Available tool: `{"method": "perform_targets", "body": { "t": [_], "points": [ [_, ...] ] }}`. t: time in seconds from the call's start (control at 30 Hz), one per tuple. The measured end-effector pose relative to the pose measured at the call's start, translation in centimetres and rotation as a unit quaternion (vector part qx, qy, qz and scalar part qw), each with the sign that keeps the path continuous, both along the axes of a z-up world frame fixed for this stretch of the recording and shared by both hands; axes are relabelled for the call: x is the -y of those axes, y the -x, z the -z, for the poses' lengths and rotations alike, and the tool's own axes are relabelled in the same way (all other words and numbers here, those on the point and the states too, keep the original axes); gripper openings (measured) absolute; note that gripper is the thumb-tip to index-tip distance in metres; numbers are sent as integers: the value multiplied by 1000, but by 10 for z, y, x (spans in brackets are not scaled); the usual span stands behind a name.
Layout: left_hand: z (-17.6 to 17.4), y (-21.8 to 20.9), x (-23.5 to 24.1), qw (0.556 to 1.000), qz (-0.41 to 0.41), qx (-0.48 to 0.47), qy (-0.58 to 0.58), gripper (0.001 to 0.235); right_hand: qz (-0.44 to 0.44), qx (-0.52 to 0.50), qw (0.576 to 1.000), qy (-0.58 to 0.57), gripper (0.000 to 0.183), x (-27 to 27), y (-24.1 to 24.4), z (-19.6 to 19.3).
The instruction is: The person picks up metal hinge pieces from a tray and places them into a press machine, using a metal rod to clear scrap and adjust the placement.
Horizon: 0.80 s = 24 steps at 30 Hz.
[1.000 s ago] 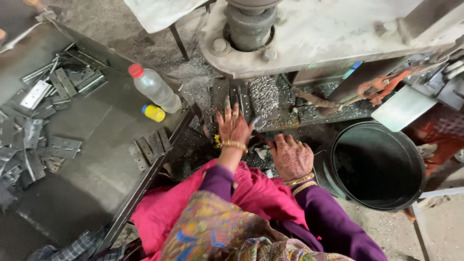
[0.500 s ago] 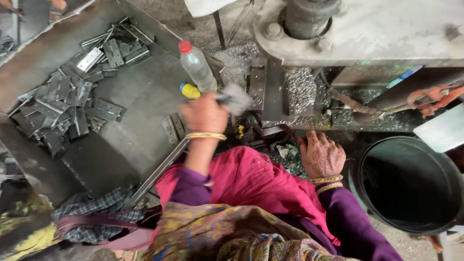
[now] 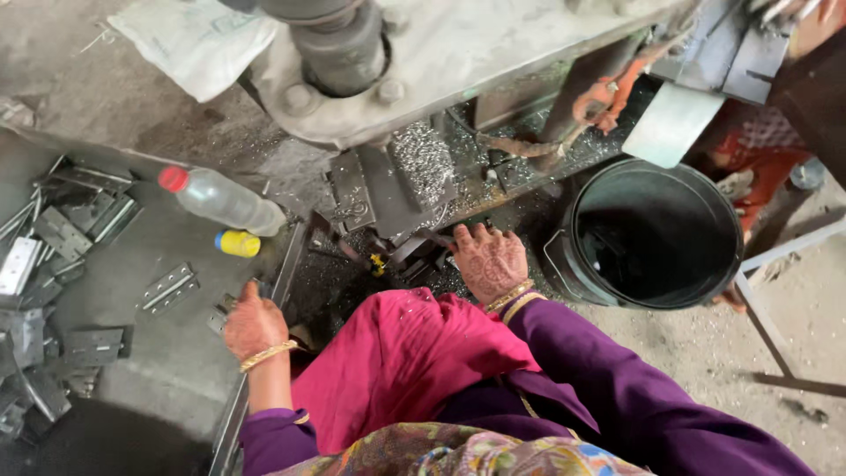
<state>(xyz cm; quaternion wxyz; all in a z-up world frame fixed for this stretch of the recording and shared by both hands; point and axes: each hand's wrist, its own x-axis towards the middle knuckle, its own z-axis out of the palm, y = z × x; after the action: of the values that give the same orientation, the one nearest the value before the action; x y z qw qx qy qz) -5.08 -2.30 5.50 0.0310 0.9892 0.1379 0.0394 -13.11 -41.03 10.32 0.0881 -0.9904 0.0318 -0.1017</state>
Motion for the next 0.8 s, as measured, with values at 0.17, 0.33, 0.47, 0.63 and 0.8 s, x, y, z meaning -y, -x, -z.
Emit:
{"method": "perform_targets", "body": {
  "t": [0.17, 0.33, 0.47, 0.63, 0.8],
  "points": [
    [-57, -11, 91, 967, 176, 128, 135, 41, 3, -3, 1000, 5, 31, 4, 1, 1],
    [-35, -10, 231, 946, 296, 100, -86, 31, 1, -56, 998, -23, 38, 4, 13, -2],
    [-8, 0, 251, 953, 294, 56, -52, 46, -17, -166, 985, -35, 39, 14, 23, 11],
    [-2, -23, 236, 962, 257, -38, -82, 53, -28, -243, 967, -69, 38, 24, 14, 44],
    [-2, -29, 233, 959, 268, 21, -93, 51, -70, -209, 974, -48, 49, 23, 13, 56]
  ]
}}
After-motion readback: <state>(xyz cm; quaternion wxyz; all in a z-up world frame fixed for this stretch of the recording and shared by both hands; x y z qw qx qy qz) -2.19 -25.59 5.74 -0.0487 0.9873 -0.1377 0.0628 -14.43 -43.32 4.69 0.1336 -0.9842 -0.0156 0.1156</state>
